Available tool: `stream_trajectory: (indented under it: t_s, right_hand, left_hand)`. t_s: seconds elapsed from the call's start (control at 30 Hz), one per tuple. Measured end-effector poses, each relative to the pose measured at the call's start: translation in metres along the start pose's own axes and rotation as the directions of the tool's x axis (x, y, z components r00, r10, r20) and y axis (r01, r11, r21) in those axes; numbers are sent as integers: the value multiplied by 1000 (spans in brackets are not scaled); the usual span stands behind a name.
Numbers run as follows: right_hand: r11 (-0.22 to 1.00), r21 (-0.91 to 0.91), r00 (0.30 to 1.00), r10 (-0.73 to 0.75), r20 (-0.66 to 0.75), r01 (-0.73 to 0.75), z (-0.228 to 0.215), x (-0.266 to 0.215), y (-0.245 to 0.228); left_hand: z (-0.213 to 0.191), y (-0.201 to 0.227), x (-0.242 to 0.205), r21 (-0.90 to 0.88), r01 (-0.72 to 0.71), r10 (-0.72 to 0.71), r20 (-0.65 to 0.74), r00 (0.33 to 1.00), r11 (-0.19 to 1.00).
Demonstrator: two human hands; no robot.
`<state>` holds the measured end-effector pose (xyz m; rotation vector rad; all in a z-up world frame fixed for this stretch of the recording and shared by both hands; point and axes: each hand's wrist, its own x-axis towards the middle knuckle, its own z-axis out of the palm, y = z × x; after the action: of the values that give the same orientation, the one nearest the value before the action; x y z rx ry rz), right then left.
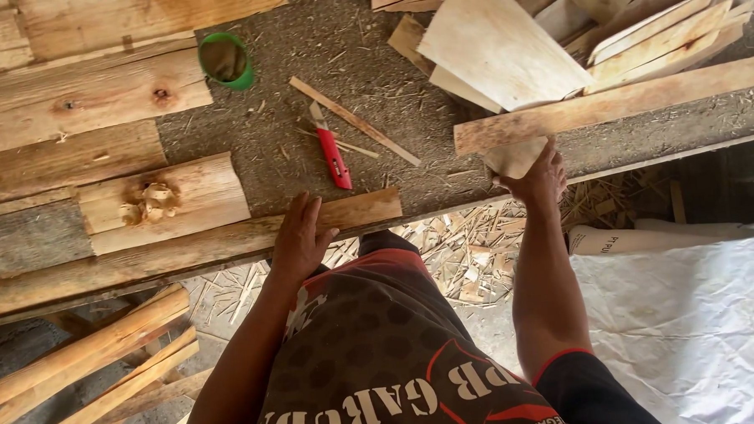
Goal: Manually clean and trim long thin wood strips and bark elements using a red utility cutter on a workshop table.
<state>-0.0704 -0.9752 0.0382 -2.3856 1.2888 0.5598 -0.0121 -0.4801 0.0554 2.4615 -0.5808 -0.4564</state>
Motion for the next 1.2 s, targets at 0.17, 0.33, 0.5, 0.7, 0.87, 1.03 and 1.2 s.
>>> stream_trajectory:
  t_s: [0.17, 0.33, 0.5, 0.7, 0.87, 1.03, 1.2]
  right_hand:
    - [997, -25, 997, -72, -28, 71, -6, 5, 8]
    - [982, 38, 976, -181, -120, 186, 4, 25, 16]
    - [942, 167, 937, -246, -247, 291, 12, 32, 8]
    - [913, 295, 947, -213, -242, 281, 18, 50, -24]
    - [981, 137, 978, -110, -179, 135, -15, 6, -77]
    - [797, -473, 891, -452, -53, 376, 22, -32, -118]
    - [538, -345, 639, -650, 410, 769, 38, -82, -181]
  left_hand:
    - [23, 8, 10, 112, 7, -13, 53, 999, 994]
    - [32, 12, 8, 142, 42, -49, 47, 998, 989]
    - [18, 22, 5, 227, 2, -16, 58, 998, 974]
    - [22, 14, 8, 189, -22, 16, 31, 999, 982]
    - [34, 15, 30, 207, 3, -8, 21, 1000, 978]
    - [58, 21, 57, 201, 99, -100, -6, 995, 975]
    - [69, 38, 76, 220, 88, -86, -18, 996, 971]
